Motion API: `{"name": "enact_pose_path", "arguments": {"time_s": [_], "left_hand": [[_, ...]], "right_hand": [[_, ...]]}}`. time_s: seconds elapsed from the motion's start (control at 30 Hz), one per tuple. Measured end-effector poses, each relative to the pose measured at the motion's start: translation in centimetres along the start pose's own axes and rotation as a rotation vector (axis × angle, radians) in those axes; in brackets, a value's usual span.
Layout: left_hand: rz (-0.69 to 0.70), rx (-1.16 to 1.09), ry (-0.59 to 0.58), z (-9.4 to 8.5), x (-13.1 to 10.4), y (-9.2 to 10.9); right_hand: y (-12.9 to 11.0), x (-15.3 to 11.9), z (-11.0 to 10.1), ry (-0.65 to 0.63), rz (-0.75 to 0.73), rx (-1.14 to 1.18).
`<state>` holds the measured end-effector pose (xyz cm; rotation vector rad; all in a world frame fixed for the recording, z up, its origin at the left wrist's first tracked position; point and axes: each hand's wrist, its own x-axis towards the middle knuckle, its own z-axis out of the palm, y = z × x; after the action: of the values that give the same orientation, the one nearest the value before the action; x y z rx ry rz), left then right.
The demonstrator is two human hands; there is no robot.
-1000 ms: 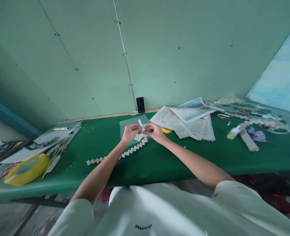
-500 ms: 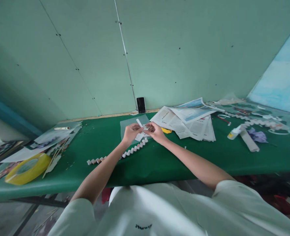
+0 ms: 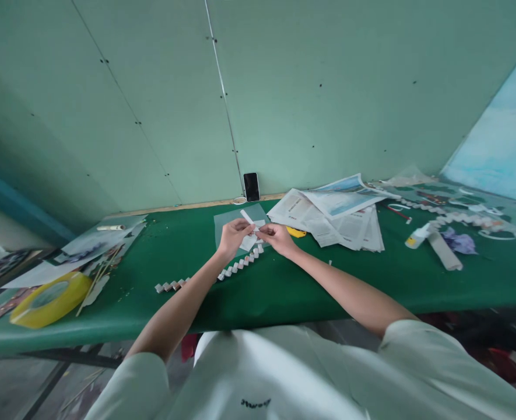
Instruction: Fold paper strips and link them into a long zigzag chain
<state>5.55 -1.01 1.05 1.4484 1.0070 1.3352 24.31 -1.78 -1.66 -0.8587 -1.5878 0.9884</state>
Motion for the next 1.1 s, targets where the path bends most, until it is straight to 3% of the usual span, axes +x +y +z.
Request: {"name": "enact_pose_path", "arguments": {"time_s": [0.37,0.53,0.83,1.0,1.1], "left_hand": [[0.026,-0.098,-0.061,0.1,0.11,-0.19],[-0.042,-0.201,-0.102,0.28,0.07,-0.04],[-0.05,-0.125,-0.157,0.46,-0.26,-0.33],[-0.057,-0.09,-0.147,0.26,-0.06,-0.34],[-0.09,-0.063,-0.21,-0.01,0.06,-0.21]], "right_hand": [[-0.55,0.08,-0.14,-0.006,0.047,0.067],[-0.81,0.09,-0.04,-0.001,0.067,0.132],[-0.09,0.03,-0.21,-0.037,0.092,0.143],[-0.25,-0.09,-0.4,-0.086,0.029,0.133],[-0.38,-0.04,-0.62,-0.029,-0.036,0.106]]}}
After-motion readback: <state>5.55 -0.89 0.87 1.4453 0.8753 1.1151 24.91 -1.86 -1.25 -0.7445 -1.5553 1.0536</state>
